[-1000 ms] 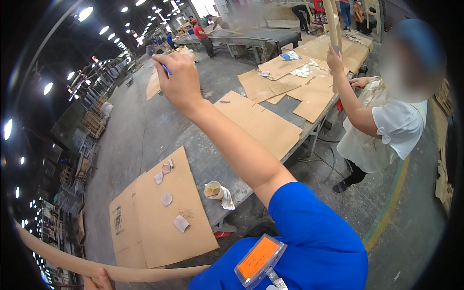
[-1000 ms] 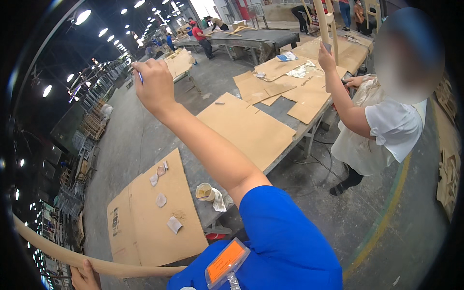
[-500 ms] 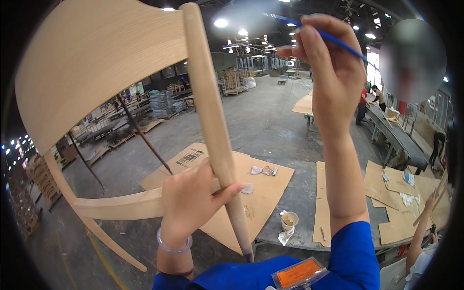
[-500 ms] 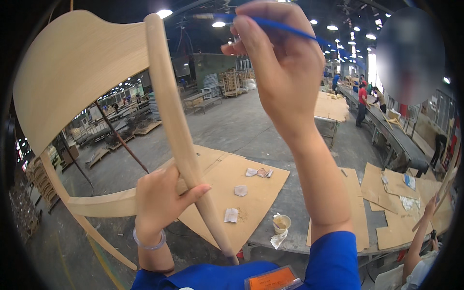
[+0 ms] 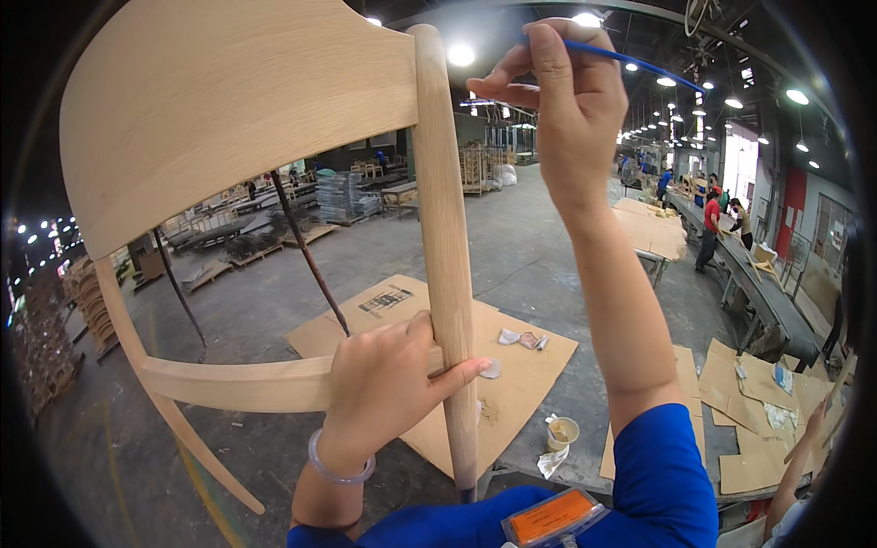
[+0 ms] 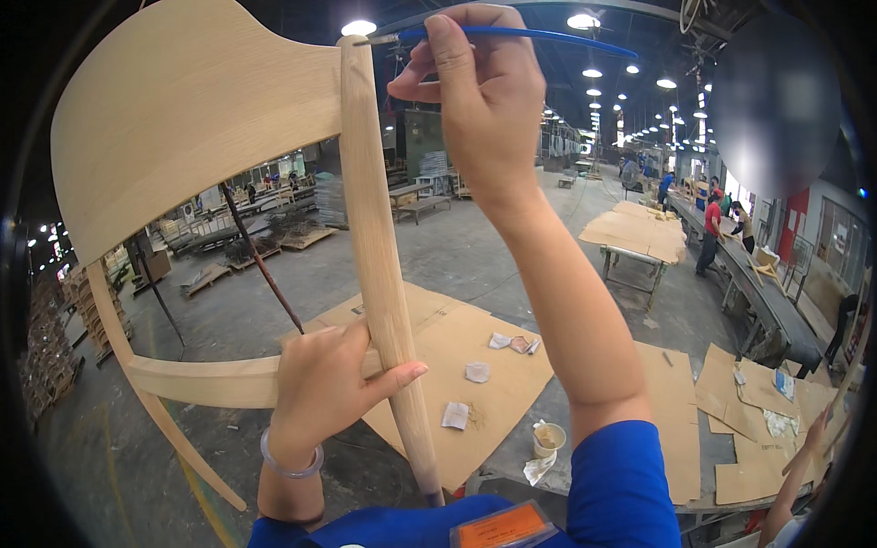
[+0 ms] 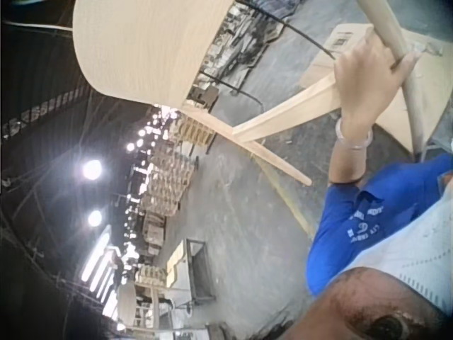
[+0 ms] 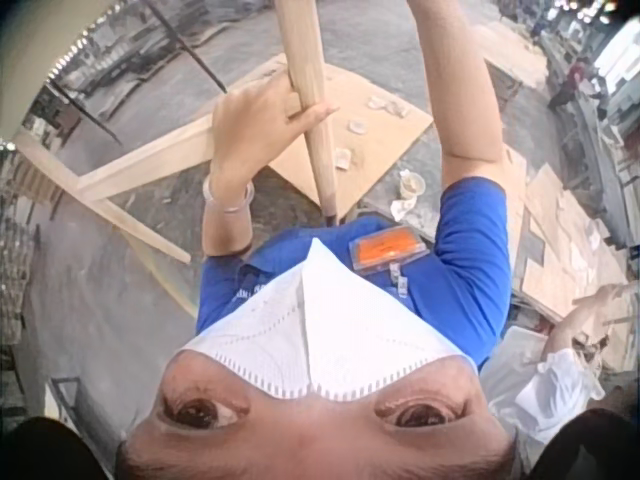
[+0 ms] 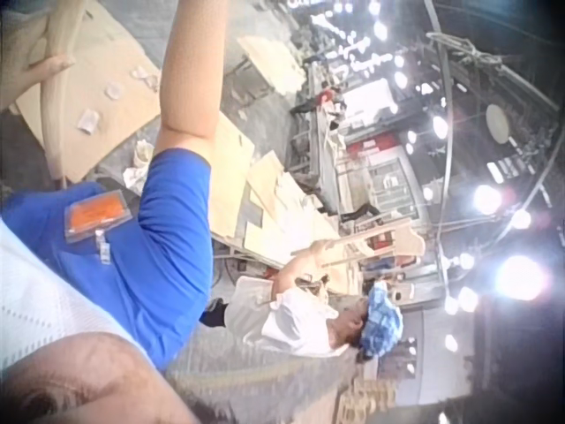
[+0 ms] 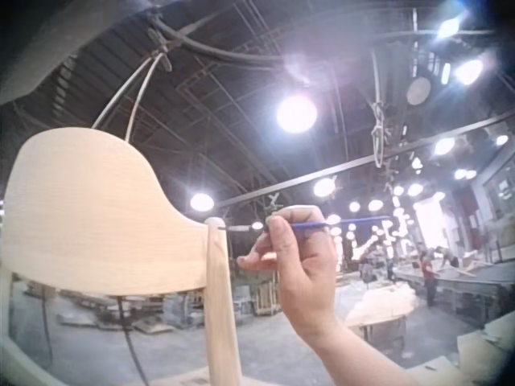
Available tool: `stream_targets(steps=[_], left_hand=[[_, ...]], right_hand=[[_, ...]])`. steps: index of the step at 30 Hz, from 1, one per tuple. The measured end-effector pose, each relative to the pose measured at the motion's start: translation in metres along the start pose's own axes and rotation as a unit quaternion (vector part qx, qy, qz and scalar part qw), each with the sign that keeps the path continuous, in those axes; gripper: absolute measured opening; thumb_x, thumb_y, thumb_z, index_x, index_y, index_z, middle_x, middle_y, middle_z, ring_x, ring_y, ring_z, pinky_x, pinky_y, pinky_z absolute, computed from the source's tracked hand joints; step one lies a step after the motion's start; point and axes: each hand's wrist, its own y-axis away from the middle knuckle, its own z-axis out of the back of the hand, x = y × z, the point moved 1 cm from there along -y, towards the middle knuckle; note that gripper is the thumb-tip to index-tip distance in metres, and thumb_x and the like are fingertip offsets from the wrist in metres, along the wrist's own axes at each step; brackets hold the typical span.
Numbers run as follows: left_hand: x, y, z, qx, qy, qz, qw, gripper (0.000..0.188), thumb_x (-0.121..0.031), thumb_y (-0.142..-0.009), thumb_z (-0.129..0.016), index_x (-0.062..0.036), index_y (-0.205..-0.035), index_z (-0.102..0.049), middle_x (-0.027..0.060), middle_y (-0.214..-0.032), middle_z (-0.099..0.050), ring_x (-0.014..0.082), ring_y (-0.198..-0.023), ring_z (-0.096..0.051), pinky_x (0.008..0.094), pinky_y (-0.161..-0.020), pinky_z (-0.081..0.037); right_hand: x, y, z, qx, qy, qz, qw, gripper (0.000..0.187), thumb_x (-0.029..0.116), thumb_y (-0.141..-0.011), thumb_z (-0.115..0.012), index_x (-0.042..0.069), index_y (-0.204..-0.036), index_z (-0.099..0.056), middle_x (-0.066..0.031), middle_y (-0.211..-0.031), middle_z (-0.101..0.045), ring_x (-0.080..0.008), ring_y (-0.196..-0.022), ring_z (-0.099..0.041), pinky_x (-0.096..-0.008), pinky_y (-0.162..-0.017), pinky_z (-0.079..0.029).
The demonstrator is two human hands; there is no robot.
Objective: The person uses a small brush to apply a finish to the joints and edges of a wooden chair frame. They repeatedly reposition the chair to access different areas, focusing on the connection points between the backrest and legs.
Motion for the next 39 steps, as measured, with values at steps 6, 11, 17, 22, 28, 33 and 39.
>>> stream_targets(steps=[6, 11, 17, 22, 28, 33, 39], left_hand=[[-0.003, 0.008, 0.012, 0.003, -0.01, 0.003, 1.0, 0.062, -0.067, -0.086, -0.073, -0.005, -0.087, -0.072, 0.0052, -0.062, -0.068, 0.0229, -0.052, -0.067, 0.0333, -0.047, -0.049], [0.0, 0.012, 0.018, 0.013, -0.01, 0.008, 1.0, 0.061, -0.066, -0.086, -0.074, -0.0055, -0.089, -0.072, 0.0051, -0.062, -0.069, 0.0225, -0.052, -0.068, 0.0326, -0.048, -0.05], [0.001, 0.017, 0.02, -0.007, 0.005, 0.013, 1.0, 0.063, -0.069, -0.083, -0.075, -0.0057, -0.08, -0.071, 0.0072, -0.06, -0.065, 0.0237, -0.05, -0.065, 0.0347, -0.046, -0.046], [0.001, 0.02, 0.024, 0.011, -0.007, 0.023, 1.0, 0.065, -0.07, -0.083, -0.074, -0.0052, -0.078, -0.07, 0.0083, -0.059, -0.064, 0.0247, -0.05, -0.065, 0.0351, -0.046, -0.046], [-0.001, 0.023, 0.03, 0.005, -0.016, 0.02, 1.0, 0.066, -0.07, -0.083, -0.074, -0.0052, -0.076, -0.068, 0.0088, -0.058, -0.063, 0.0256, -0.049, -0.064, 0.0363, -0.047, -0.046], [-0.001, 0.027, 0.038, 0.039, -0.043, 0.018, 0.998, 0.064, -0.069, -0.088, -0.07, -0.0047, -0.086, -0.069, 0.0059, -0.062, -0.067, 0.0221, -0.053, -0.068, 0.0337, -0.048, -0.051], [0.0, 0.03, 0.043, 0.051, -0.049, 0.024, 0.997, 0.066, -0.07, -0.088, -0.069, -0.0043, -0.086, -0.068, 0.0055, -0.061, -0.066, 0.0216, -0.052, -0.067, 0.0331, -0.047, -0.05]], right_hand=[[-0.01, 0.005, -0.016, -0.039, -0.064, 0.02, 0.997, 0.021, 0.022, -0.111, -0.052, 0.001, -0.114, -0.048, -0.0081, -0.088, -0.06, -0.0163, -0.07, -0.067, -0.0412, -0.066, -0.07], [-0.008, 0.002, -0.025, -0.042, -0.037, 0.026, 0.998, 0.022, 0.022, -0.112, -0.052, 0.0, -0.113, -0.047, -0.0081, -0.085, -0.06, -0.0158, -0.069, -0.067, -0.0395, -0.066, -0.069], [-0.009, 0.0, -0.036, -0.071, -0.048, 0.016, 0.996, 0.016, 0.018, -0.111, -0.053, 0.003, -0.11, -0.051, -0.0048, -0.081, -0.06, -0.0111, -0.065, -0.064, -0.0305, -0.063, -0.065], [-0.007, -0.003, -0.043, -0.082, -0.054, 0.009, 0.995, 0.014, 0.018, -0.111, -0.054, 0.005, -0.107, -0.049, -0.002, -0.078, -0.056, -0.0071, -0.06, -0.058, -0.0256, -0.058, -0.062], [-0.002, -0.006, -0.048, -0.079, -0.059, 0.01, 0.995, 0.015, 0.018, -0.111, -0.053, 0.004, -0.106, -0.05, -0.0024, -0.079, -0.056, -0.0062, -0.063, -0.058, -0.0253, -0.058, -0.062], [0.001, -0.01, -0.053, -0.071, -0.02, 0.039, 0.996, 0.016, 0.018, -0.111, -0.053, 0.003, -0.106, -0.052, -0.0021, -0.079, -0.056, -0.0058, -0.065, -0.058, -0.0256, -0.059, -0.063], [0.005, -0.011, -0.06, -0.082, -0.033, 0.02, 0.996, 0.016, 0.018, -0.111, -0.053, 0.003, -0.106, -0.052, -0.0023, -0.079, -0.056, -0.0061, -0.066, -0.06, -0.0257, -0.059, -0.064]])
